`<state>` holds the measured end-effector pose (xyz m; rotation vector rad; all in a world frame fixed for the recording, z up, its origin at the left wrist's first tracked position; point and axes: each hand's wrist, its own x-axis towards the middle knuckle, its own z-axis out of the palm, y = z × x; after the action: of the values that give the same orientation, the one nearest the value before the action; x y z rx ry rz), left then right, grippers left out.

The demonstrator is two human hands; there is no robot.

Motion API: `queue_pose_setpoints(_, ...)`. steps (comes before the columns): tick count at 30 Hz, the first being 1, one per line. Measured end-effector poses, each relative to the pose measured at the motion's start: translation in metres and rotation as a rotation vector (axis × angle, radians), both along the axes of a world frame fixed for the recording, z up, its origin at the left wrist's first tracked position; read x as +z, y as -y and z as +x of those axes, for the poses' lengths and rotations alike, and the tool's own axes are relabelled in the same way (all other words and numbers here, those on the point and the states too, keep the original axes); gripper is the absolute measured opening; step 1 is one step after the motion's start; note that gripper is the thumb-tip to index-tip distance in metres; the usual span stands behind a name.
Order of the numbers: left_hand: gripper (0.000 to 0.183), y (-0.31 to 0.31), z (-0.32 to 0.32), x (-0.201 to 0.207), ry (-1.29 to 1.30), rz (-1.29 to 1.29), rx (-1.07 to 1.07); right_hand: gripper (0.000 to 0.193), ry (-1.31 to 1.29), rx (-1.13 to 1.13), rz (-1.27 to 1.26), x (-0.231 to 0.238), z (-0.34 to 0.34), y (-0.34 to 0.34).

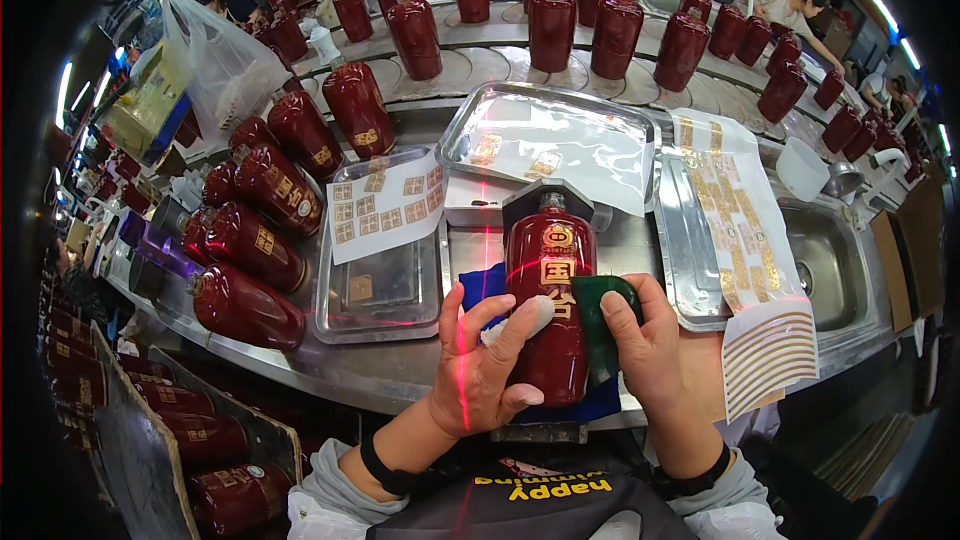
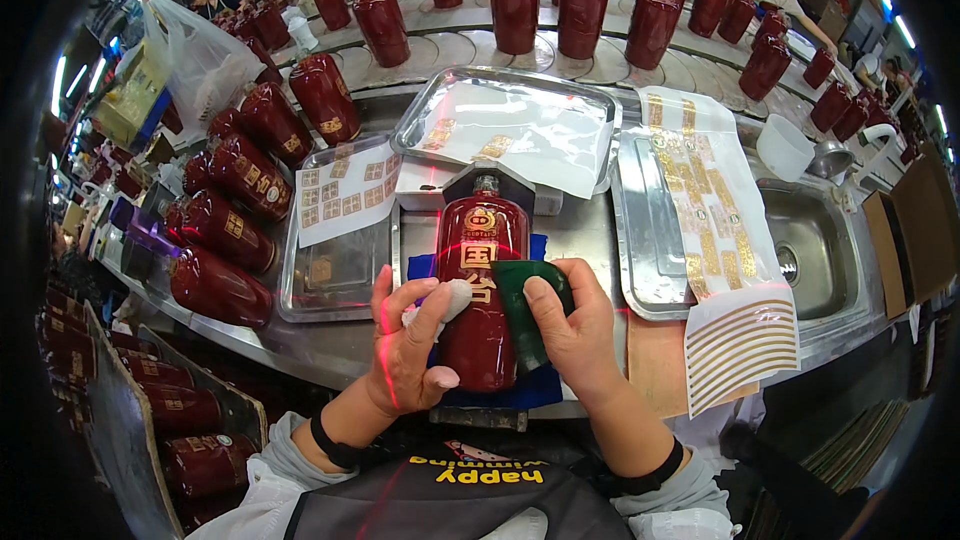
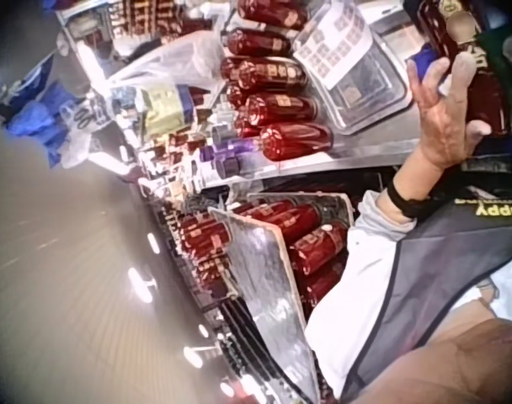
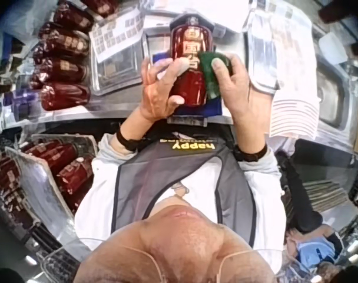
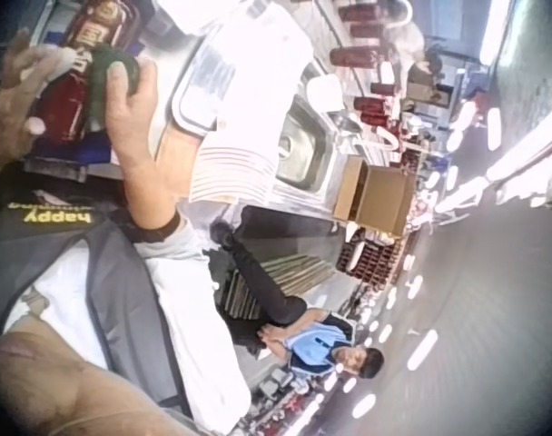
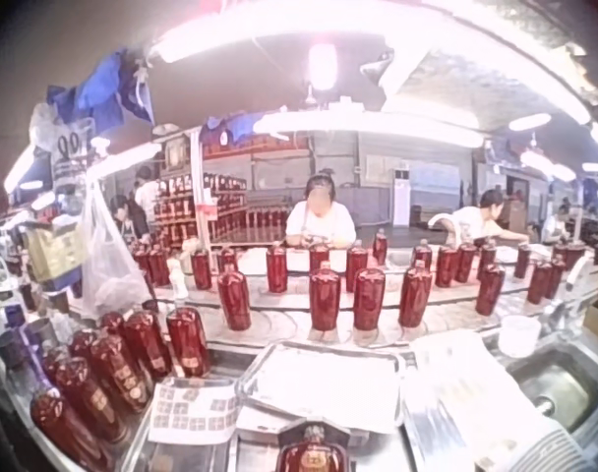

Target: Applying decorative and branding labels to red liquor bottles on a factory assembly line.

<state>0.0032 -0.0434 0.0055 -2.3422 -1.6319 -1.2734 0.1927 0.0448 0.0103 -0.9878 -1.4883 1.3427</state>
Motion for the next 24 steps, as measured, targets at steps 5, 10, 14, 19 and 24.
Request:
queue_pose_setpoints(5, 0.073, 0.001, -0.005, 0.006, 0.024, 0.028, 0.021, 0.02, -0.116, 0.013, -0.084, -0.004, 0.001, 0.0)
queue_pose_setpoints(10, 0.064, -0.02, -0.009, 0.035, -0.318, 0.051, -0.181, 0.021, -0.089, -0.009, -0.012, -0.006, 0.004, -0.002)
queue_pose_setpoints(14, 0.064, -0.05, -0.026, 0.036, -0.252, 0.078, -0.172, 0.022, 0.044, -0.012, 0.069, 0.008, 0.01, 0.0)
queue_pose_setpoints(19, 0.061, -0.073, -0.034, 0.032, -0.06, 0.041, -0.1, 0.019, 0.342, 0.263, 0.548, 0.065, 0.015, -0.009)
queue_pose_setpoints(24, 0.067, -0.074, -0.028, 0.024, 0.15, -0.034, -0.053, 0.024, 0.522, 0.22, 0.681, 0.068, -0.025, -0.078)
